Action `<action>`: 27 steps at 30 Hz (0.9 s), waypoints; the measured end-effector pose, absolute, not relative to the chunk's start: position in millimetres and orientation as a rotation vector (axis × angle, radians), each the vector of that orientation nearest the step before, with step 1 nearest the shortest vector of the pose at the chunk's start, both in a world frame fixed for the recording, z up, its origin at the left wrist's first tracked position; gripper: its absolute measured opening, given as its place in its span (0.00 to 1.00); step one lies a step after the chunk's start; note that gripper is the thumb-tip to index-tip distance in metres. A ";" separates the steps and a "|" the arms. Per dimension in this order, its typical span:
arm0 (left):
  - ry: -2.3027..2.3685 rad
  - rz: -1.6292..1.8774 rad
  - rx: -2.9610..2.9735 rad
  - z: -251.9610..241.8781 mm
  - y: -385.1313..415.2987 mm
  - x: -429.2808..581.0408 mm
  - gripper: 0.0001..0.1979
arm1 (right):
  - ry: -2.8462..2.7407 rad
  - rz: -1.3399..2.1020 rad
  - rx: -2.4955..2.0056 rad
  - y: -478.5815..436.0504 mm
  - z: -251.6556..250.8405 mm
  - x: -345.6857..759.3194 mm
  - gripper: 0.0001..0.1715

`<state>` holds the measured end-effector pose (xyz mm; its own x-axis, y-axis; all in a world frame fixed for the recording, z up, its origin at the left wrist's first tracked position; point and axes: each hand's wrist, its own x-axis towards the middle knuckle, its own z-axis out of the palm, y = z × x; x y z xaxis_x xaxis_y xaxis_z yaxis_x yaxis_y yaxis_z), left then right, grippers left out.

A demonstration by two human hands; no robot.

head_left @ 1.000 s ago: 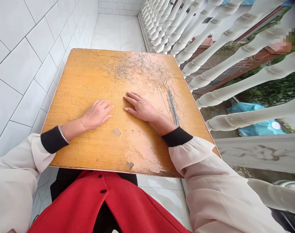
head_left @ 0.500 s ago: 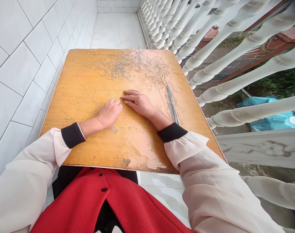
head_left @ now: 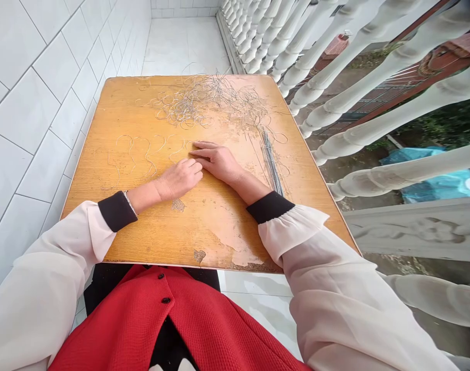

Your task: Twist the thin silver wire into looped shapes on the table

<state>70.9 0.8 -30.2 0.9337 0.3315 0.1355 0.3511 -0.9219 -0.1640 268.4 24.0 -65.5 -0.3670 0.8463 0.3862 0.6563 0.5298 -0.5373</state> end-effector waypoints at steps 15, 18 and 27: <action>-1.168 -0.362 -3.078 -21.9 -15.9 64.6 0.10 | -2.123 0.321 -1.324 22.2 -58.3 261.3 0.18; -1.336 -0.615 -3.102 -19.6 -8.9 50.8 0.13 | -2.019 0.364 -1.329 20.8 -57.3 268.2 0.18; -1.595 -0.850 -2.996 -24.2 -0.2 35.4 0.12 | -1.891 0.586 -1.525 18.9 -48.6 295.2 0.13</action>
<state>35.4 -0.2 -24.2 0.4832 0.8410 0.2433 0.6709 -0.5342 0.5143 295.2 18.9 -48.6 -0.1298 0.9721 0.1955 0.6910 0.2301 -0.6853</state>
